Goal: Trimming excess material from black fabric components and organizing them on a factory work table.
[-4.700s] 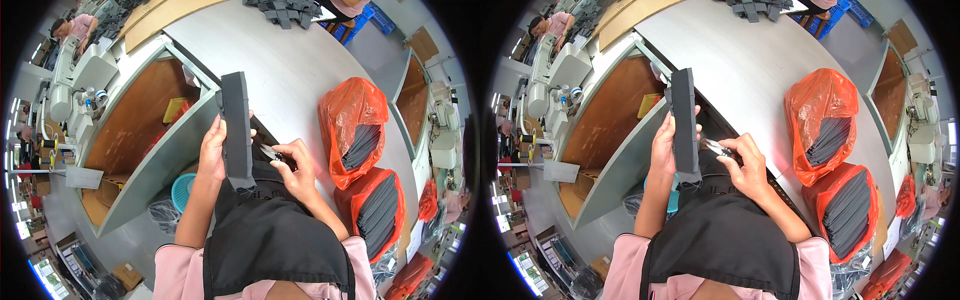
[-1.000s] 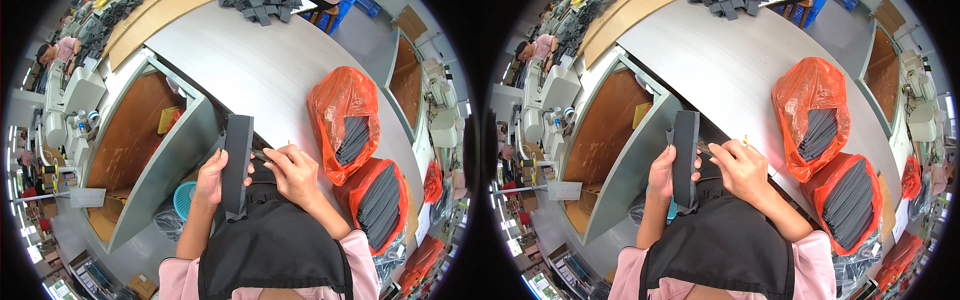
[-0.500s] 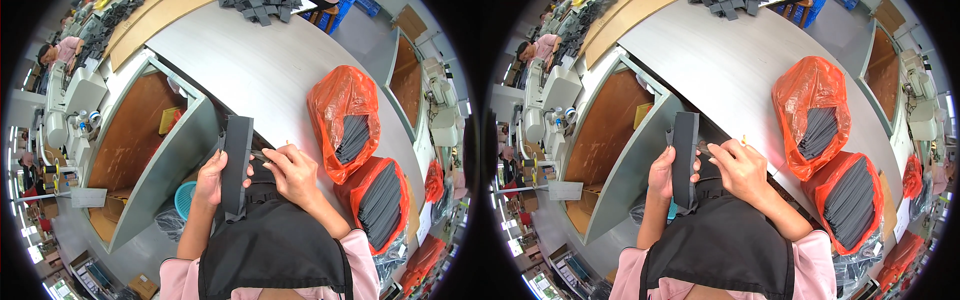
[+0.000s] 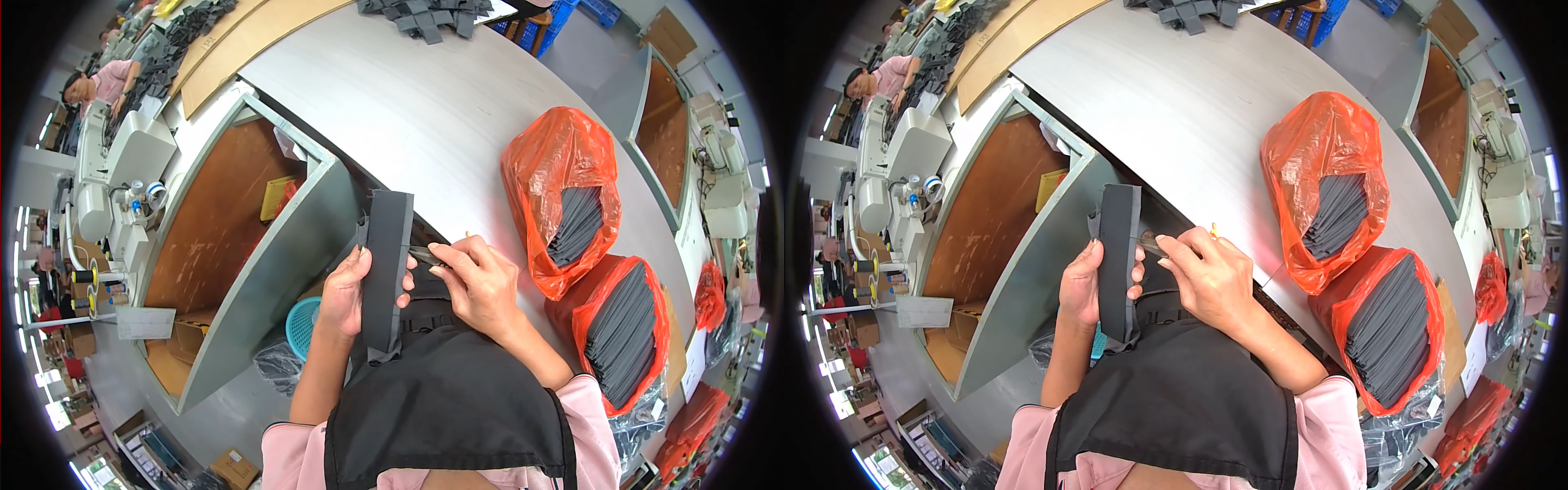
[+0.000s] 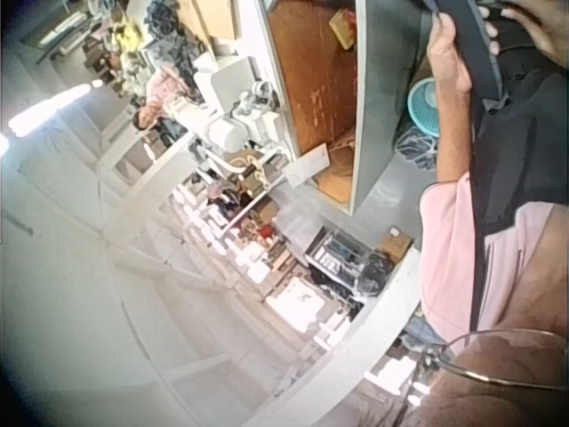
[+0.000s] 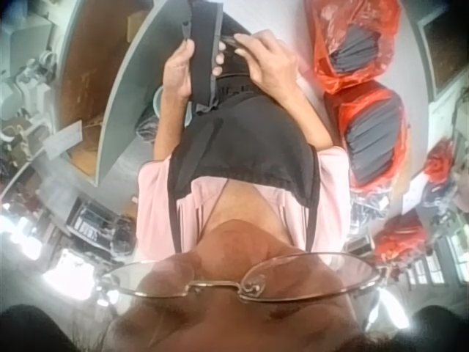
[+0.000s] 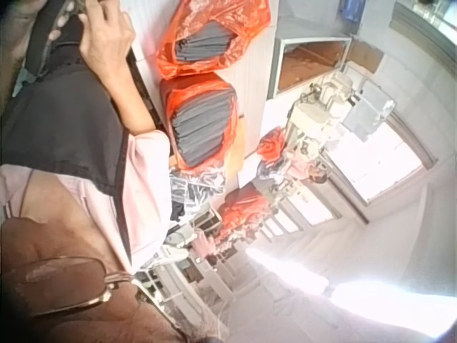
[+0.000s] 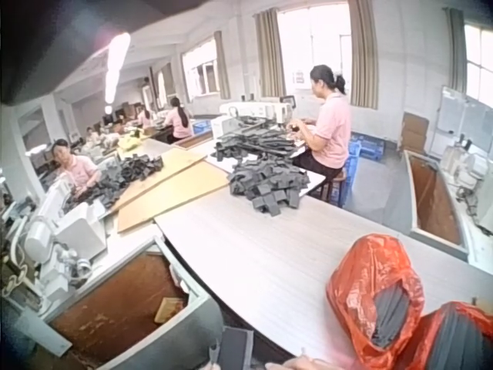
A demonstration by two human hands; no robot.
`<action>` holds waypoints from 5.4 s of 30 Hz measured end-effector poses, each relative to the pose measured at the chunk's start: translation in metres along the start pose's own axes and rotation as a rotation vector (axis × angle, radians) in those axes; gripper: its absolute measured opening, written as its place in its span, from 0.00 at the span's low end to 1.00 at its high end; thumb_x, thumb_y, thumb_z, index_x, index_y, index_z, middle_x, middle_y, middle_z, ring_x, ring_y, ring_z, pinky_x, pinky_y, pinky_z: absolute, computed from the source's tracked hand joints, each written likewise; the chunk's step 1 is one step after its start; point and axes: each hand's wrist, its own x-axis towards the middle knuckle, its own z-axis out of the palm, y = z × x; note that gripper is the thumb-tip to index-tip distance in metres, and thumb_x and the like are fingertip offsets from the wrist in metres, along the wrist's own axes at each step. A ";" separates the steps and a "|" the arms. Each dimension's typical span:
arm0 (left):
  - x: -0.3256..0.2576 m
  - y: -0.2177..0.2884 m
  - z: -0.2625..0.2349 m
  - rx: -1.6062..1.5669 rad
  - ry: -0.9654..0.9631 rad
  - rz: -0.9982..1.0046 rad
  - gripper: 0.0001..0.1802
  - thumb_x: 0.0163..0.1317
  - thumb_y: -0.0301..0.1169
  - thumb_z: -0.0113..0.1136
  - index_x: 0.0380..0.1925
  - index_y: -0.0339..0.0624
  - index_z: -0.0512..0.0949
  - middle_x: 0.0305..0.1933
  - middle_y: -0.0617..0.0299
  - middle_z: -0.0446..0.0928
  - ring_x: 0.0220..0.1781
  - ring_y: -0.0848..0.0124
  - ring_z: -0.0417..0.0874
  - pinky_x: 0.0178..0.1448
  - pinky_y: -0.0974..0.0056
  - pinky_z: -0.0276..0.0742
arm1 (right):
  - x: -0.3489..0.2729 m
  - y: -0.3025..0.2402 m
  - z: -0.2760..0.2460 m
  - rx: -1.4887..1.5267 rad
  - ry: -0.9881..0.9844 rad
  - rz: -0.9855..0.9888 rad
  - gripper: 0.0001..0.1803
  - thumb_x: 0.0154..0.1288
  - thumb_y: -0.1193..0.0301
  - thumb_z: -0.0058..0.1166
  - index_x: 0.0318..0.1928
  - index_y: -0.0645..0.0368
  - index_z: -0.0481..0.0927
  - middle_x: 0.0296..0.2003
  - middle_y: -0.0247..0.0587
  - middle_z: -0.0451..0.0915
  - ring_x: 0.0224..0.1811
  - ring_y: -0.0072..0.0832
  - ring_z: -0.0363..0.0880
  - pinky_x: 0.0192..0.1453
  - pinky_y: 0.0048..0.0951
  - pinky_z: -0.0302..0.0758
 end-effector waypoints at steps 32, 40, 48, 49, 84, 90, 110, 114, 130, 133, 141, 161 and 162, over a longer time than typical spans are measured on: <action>0.007 -0.002 0.001 0.099 0.067 -0.023 0.20 0.70 0.38 0.40 0.54 0.34 0.62 0.46 0.42 0.72 0.40 0.56 0.77 0.35 0.55 0.77 | 0.001 0.002 -0.009 -0.067 -0.059 0.045 0.17 0.43 0.76 0.65 0.39 0.56 0.81 0.26 0.34 0.74 0.21 0.30 0.72 0.24 0.29 0.68; 0.010 -0.001 0.000 0.077 0.032 -0.049 0.21 0.69 0.37 0.43 0.55 0.35 0.61 0.46 0.41 0.73 0.40 0.56 0.80 0.37 0.56 0.79 | 0.002 0.003 -0.008 -0.050 -0.082 0.045 0.18 0.44 0.76 0.65 0.40 0.56 0.80 0.26 0.34 0.74 0.21 0.30 0.72 0.25 0.28 0.68; 0.009 -0.001 -0.003 0.042 0.017 -0.057 0.22 0.68 0.37 0.43 0.56 0.33 0.62 0.46 0.41 0.73 0.40 0.56 0.79 0.38 0.55 0.79 | -0.006 0.010 0.001 0.179 -0.011 0.195 0.15 0.46 0.80 0.63 0.39 0.59 0.81 0.26 0.38 0.73 0.21 0.29 0.71 0.25 0.27 0.67; 0.008 -0.001 -0.002 0.048 0.031 -0.043 0.22 0.69 0.37 0.42 0.56 0.33 0.62 0.47 0.41 0.73 0.41 0.56 0.79 0.38 0.55 0.79 | -0.006 0.009 0.002 0.230 0.030 0.248 0.15 0.47 0.80 0.62 0.39 0.60 0.81 0.25 0.38 0.73 0.22 0.29 0.71 0.25 0.27 0.67; 0.020 -0.010 0.013 0.175 0.010 -0.040 0.33 0.62 0.39 0.56 0.62 0.43 0.55 0.50 0.50 0.71 0.46 0.57 0.79 0.45 0.54 0.80 | 0.038 0.032 0.025 1.117 -0.246 0.809 0.05 0.61 0.75 0.54 0.34 0.63 0.74 0.24 0.29 0.74 0.24 0.13 0.67 0.29 0.17 0.66; 0.027 -0.007 0.024 0.267 0.120 0.000 0.34 0.67 0.37 0.49 0.69 0.48 0.46 0.51 0.53 0.70 0.46 0.64 0.77 0.42 0.60 0.79 | 0.030 0.028 0.024 0.768 -0.128 0.691 0.07 0.60 0.75 0.55 0.39 0.61 0.74 0.25 0.31 0.72 0.23 0.16 0.69 0.26 0.21 0.68; 0.024 -0.015 0.035 0.590 0.329 0.072 0.30 0.66 0.39 0.52 0.66 0.45 0.58 0.52 0.65 0.70 0.43 0.77 0.72 0.42 0.70 0.71 | 0.025 0.027 0.021 0.450 0.064 0.364 0.09 0.53 0.81 0.57 0.37 0.63 0.77 0.29 0.36 0.68 0.29 0.23 0.75 0.32 0.21 0.73; 0.023 -0.011 0.033 0.605 0.318 0.061 0.31 0.65 0.38 0.53 0.66 0.44 0.57 0.54 0.63 0.69 0.44 0.76 0.72 0.43 0.69 0.72 | 0.021 0.034 0.014 1.037 0.017 0.791 0.11 0.60 0.75 0.57 0.43 0.63 0.75 0.31 0.29 0.71 0.24 0.10 0.66 0.22 0.10 0.59; 0.020 -0.012 0.020 1.354 0.330 0.458 0.23 0.60 0.28 0.56 0.57 0.50 0.72 0.50 0.56 0.64 0.53 0.64 0.68 0.57 0.62 0.66 | 0.029 0.011 0.005 0.362 -0.068 0.415 0.11 0.53 0.80 0.59 0.39 0.64 0.77 0.31 0.35 0.68 0.30 0.21 0.71 0.35 0.21 0.71; 0.018 -0.013 0.030 1.689 0.432 0.594 0.26 0.53 0.23 0.59 0.54 0.56 0.74 0.50 0.51 0.64 0.52 0.55 0.68 0.56 0.59 0.66 | 0.031 0.008 0.003 0.201 -0.070 0.356 0.11 0.52 0.77 0.60 0.38 0.62 0.77 0.28 0.38 0.68 0.26 0.26 0.72 0.31 0.24 0.73; 0.017 -0.013 0.034 1.982 0.509 0.761 0.28 0.50 0.23 0.61 0.53 0.56 0.74 0.52 0.50 0.64 0.52 0.54 0.67 0.55 0.55 0.66 | 0.030 0.019 0.019 0.881 -0.030 0.705 0.08 0.57 0.75 0.59 0.37 0.62 0.77 0.26 0.26 0.67 0.26 0.14 0.67 0.27 0.17 0.65; 0.012 -0.001 0.015 0.553 0.254 -0.031 0.19 0.67 0.36 0.50 0.52 0.38 0.61 0.38 0.52 0.76 0.33 0.67 0.81 0.39 0.64 0.80 | 0.021 0.017 0.032 0.526 -0.051 0.332 0.07 0.58 0.82 0.54 0.38 0.64 0.77 0.25 0.33 0.71 0.22 0.15 0.70 0.25 0.18 0.65; 0.013 -0.002 0.015 0.553 0.250 -0.033 0.19 0.67 0.36 0.50 0.52 0.38 0.61 0.38 0.52 0.76 0.33 0.67 0.81 0.39 0.64 0.80 | 0.026 0.008 0.032 0.595 -0.115 0.404 0.07 0.58 0.83 0.54 0.38 0.65 0.76 0.26 0.34 0.71 0.21 0.16 0.71 0.25 0.19 0.67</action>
